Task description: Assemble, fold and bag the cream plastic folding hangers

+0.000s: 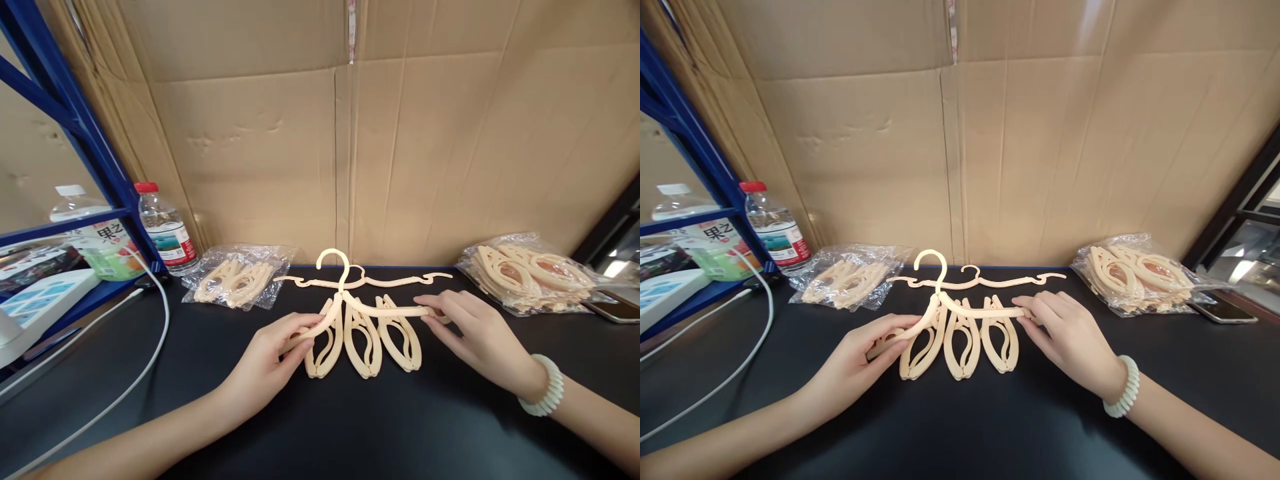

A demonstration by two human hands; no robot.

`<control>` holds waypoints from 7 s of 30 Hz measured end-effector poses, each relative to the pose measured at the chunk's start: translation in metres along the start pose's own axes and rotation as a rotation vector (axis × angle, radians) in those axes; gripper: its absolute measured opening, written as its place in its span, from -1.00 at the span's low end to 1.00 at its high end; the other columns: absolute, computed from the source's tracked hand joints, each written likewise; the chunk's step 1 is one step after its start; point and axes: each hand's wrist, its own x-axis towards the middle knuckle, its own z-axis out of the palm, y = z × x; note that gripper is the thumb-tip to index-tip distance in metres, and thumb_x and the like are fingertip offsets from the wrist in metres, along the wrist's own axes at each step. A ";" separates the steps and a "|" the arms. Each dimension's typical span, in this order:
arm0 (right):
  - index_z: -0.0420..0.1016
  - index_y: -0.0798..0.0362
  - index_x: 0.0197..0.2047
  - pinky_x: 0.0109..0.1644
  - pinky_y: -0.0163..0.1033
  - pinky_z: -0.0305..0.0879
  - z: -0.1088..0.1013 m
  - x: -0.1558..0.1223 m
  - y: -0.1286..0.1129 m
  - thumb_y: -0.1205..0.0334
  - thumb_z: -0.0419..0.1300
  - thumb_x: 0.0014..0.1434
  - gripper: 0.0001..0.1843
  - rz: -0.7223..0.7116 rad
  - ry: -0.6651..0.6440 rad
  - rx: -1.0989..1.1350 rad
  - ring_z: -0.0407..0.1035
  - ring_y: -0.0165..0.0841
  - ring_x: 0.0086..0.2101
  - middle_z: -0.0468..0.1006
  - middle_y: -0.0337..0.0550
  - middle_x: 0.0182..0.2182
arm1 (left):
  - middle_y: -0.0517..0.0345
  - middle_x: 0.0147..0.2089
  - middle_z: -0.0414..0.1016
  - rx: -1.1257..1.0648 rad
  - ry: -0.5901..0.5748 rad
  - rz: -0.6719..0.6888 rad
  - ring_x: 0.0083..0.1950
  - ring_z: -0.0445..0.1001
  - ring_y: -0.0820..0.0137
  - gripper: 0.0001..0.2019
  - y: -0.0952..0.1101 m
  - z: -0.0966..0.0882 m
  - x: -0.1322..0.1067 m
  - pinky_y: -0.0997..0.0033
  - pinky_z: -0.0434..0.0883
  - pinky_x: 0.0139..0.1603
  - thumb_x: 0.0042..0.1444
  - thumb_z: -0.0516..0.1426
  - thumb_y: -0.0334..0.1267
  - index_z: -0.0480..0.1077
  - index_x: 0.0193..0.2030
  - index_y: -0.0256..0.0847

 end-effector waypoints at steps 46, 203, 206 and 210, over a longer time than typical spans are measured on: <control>0.44 -0.06 0.03 -0.20 -0.31 0.32 -0.013 0.005 -0.026 0.08 0.20 0.30 -0.74 0.519 -0.121 0.928 0.35 -0.36 -0.27 0.49 -0.21 -0.22 | 0.25 -0.34 0.48 -0.387 0.269 -0.113 -0.35 0.43 0.49 -0.78 0.014 -0.001 -0.003 0.63 0.42 -0.34 0.05 0.30 -0.19 0.45 -0.16 -0.11; 0.35 0.00 -0.21 -0.31 -0.15 0.33 -0.022 0.004 0.070 -0.07 0.00 0.36 -0.68 0.403 -0.026 0.077 0.43 -0.22 -0.35 0.52 -0.09 -0.35 | 0.04 0.26 0.30 0.180 0.078 0.123 0.29 0.28 0.18 -0.62 0.005 0.010 -0.010 -0.03 0.27 0.31 0.29 0.02 -0.23 0.16 0.23 0.03; 0.35 0.00 -0.18 -0.27 -0.14 0.32 -0.035 0.004 0.064 -0.08 0.03 0.35 -0.68 0.407 0.069 0.074 0.43 -0.20 -0.29 0.53 -0.07 -0.30 | -0.01 0.27 0.27 0.030 0.140 -0.002 0.28 0.30 0.18 -0.61 0.000 0.008 -0.005 -0.04 0.29 0.30 0.29 0.02 -0.17 0.12 0.23 -0.01; 0.36 -0.01 -0.15 -0.22 -0.12 0.31 -0.044 0.006 0.055 -0.08 0.03 0.36 -0.69 0.348 0.084 0.064 0.41 -0.20 -0.28 0.52 -0.09 -0.28 | -0.06 0.34 0.15 -0.154 0.241 -0.088 0.22 0.36 0.20 -0.44 -0.002 0.009 -0.002 0.02 0.35 0.26 0.27 0.03 -0.12 -0.10 0.34 -0.01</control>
